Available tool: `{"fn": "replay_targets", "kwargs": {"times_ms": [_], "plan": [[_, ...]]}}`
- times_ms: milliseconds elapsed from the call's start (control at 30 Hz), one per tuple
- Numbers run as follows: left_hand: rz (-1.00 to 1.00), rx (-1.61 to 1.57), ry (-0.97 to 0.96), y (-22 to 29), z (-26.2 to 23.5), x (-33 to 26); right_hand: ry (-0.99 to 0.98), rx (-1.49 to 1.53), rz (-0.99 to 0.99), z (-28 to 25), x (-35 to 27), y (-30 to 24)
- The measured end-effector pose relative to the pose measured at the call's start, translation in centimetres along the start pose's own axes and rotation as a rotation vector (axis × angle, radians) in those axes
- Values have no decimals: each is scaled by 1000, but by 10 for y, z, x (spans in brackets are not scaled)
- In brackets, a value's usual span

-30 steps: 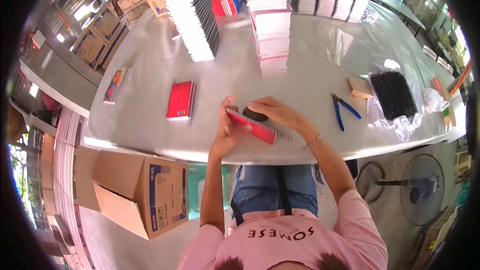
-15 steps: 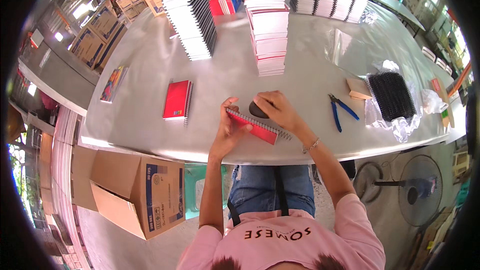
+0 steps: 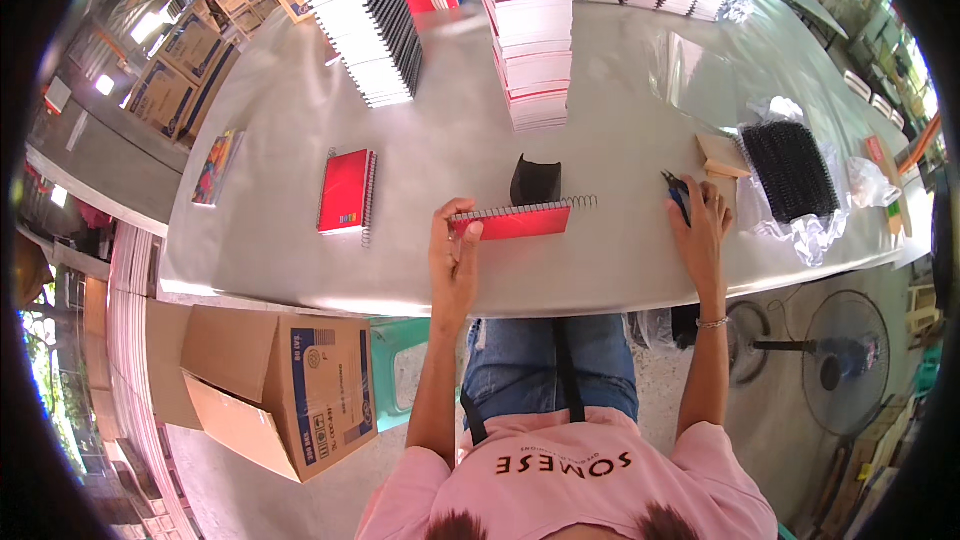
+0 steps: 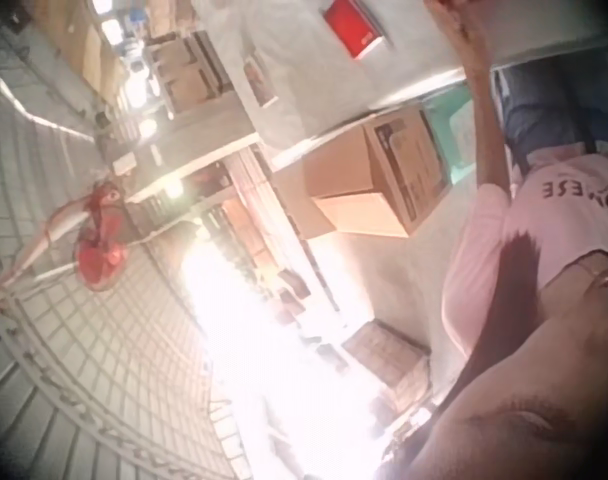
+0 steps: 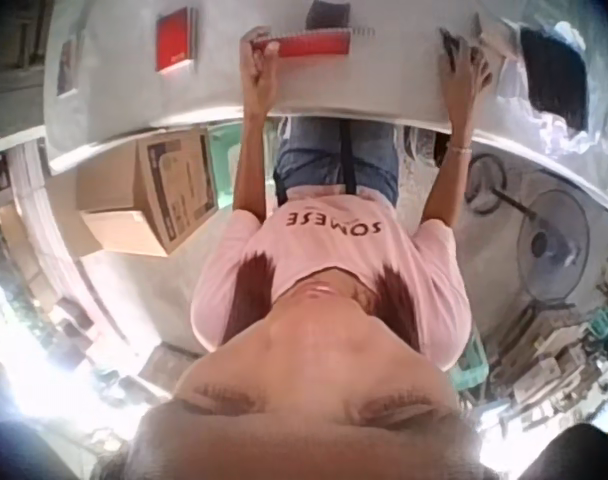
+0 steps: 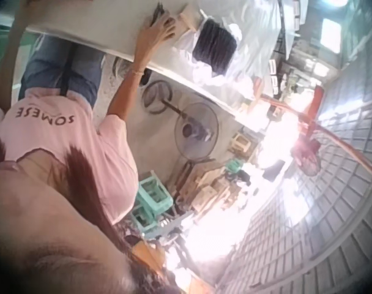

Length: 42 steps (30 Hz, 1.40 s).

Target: The person inserts a metal spiral coil into the pre-punched holes of a red notebook cover and its pages by hand, and then uses a pair of pliers to cut and crimp the end of the coil.

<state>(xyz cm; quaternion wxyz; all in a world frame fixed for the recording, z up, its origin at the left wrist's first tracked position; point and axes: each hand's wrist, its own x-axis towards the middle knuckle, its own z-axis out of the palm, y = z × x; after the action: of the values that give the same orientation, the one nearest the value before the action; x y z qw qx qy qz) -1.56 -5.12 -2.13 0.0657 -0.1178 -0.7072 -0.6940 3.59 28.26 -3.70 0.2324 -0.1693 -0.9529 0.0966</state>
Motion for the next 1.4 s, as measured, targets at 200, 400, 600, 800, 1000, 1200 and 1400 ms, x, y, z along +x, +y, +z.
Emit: {"fn": "replay_targets", "kwargs": {"times_ms": [200,400,600,800,1000,1200,1400], "plan": [[-21,41,-18,2,-9,1,156,500,-116,-33,-17,-81],[-14,-7,-25,5,-10,0,120,656,-490,-34,-57,-175],[13,71,-2,10,-11,-6,65,694,-507,-15,-67,-191],[37,194,35,14,-8,-11,30,722,-508,-11,-70,-190],[15,314,46,23,-3,-16,-629,1494,-18,-20,-68,-189],[15,387,72,33,-3,-20,-1315,1826,281,-46,-28,-172],[81,343,86,66,-65,16,-546,926,-97,-18,9,-88]]}}
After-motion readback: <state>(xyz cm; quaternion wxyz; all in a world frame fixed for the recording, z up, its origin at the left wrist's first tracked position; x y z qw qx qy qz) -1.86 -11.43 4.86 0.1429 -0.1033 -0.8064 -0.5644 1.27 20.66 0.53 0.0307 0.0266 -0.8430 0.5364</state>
